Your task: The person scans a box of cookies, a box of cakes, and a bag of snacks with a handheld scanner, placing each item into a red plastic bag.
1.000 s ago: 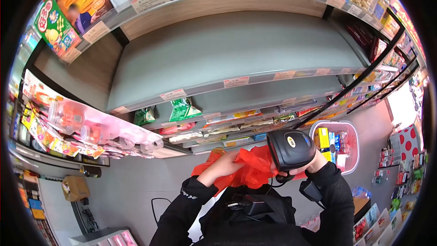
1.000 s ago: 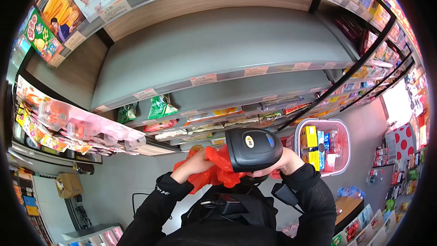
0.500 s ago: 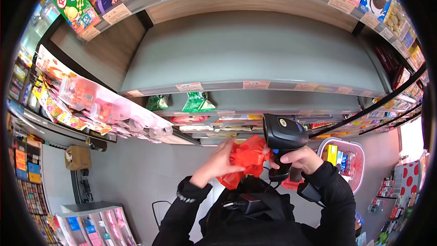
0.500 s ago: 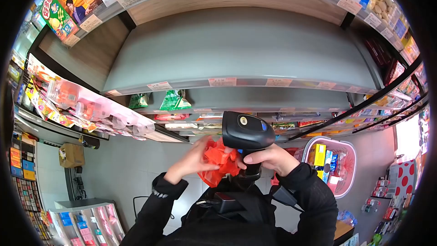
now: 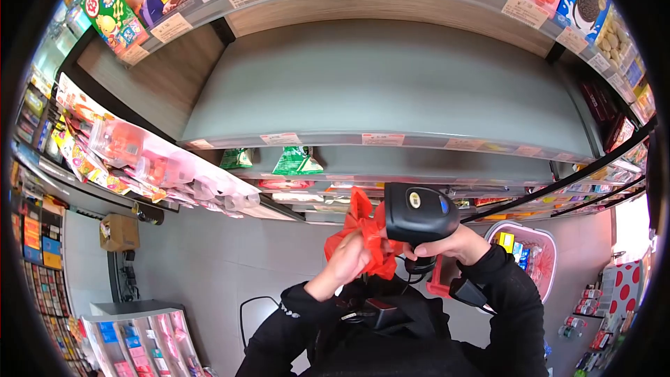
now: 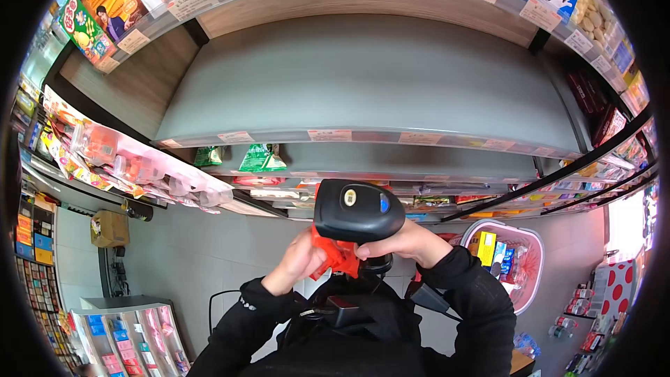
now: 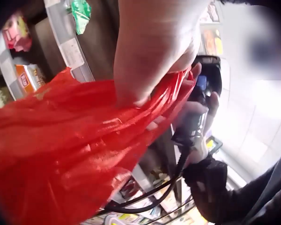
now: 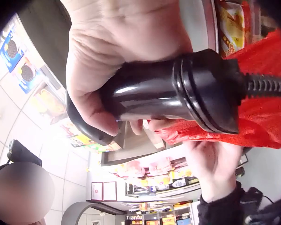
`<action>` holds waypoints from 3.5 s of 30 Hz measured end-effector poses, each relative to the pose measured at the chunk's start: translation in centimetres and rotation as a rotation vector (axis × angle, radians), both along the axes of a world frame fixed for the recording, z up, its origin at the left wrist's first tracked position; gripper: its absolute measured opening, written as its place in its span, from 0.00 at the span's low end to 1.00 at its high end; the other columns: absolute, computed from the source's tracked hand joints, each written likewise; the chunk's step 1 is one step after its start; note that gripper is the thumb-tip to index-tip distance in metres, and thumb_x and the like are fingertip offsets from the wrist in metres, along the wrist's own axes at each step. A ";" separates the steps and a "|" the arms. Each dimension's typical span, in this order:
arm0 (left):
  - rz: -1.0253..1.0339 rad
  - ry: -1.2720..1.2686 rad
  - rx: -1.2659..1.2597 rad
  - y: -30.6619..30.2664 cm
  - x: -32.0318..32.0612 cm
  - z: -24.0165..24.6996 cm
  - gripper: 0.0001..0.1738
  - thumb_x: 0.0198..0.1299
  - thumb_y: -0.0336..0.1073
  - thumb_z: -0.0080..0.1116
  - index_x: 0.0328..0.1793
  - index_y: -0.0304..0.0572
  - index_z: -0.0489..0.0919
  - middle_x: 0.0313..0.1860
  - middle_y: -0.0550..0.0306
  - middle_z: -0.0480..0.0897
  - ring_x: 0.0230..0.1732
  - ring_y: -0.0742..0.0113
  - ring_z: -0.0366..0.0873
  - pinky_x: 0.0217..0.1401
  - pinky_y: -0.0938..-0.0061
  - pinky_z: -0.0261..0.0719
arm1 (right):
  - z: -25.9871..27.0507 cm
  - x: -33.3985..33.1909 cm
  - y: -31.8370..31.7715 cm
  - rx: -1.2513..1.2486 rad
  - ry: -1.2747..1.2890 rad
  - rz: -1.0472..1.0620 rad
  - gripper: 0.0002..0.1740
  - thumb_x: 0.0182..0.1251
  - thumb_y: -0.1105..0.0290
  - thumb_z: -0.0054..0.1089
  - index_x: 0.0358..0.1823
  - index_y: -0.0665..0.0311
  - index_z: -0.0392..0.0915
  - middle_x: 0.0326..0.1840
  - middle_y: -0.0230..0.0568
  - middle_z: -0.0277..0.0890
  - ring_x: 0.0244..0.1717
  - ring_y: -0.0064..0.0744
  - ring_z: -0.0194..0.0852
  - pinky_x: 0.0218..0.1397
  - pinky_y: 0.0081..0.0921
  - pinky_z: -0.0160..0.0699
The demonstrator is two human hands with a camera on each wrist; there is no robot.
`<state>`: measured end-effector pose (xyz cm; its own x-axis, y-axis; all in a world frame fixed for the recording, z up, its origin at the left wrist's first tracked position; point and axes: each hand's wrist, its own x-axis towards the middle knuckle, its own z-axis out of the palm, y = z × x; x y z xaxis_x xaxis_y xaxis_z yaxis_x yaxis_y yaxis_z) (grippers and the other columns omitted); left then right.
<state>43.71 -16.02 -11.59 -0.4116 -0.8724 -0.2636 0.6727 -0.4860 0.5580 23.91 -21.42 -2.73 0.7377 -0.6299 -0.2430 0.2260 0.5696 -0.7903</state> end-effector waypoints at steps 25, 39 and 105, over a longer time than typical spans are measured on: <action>-0.288 -0.122 -0.515 -4.0 3.9 6.9 0.40 0.57 0.62 0.39 0.63 0.33 0.56 0.46 0.37 0.72 0.38 0.57 0.73 0.44 0.67 0.71 | -2.1 -5.9 -0.5 -0.403 0.440 0.007 0.30 0.39 0.75 0.65 0.49 0.66 0.68 0.41 0.31 0.72 0.42 0.21 0.66 0.49 0.22 0.65; 0.474 -1.395 -0.855 -6.0 9.9 4.8 0.27 0.42 0.36 0.66 0.49 0.37 0.70 0.42 0.49 0.74 0.46 0.58 0.71 0.50 0.71 0.68 | -4.1 -9.7 1.3 -0.439 0.721 -0.129 0.29 0.33 0.71 0.68 0.44 0.67 0.71 0.34 0.36 0.77 0.34 0.23 0.73 0.42 0.23 0.71; -0.516 -0.182 -0.239 -0.6 2.4 4.4 0.44 0.44 0.43 0.63 0.65 0.33 0.55 0.54 0.52 0.71 0.53 0.67 0.69 0.56 0.75 0.63 | -0.1 -8.9 4.2 -0.770 0.475 -0.221 0.44 0.37 0.70 0.69 0.59 0.69 0.58 0.57 0.45 0.63 0.57 0.34 0.62 0.60 0.27 0.58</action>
<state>46.10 -16.66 -7.14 -0.7647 -0.6154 -0.1909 0.2659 -0.5713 0.7765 15.06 -17.24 -2.87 0.5125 -0.8570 0.0548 -0.1770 -0.1679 -0.9698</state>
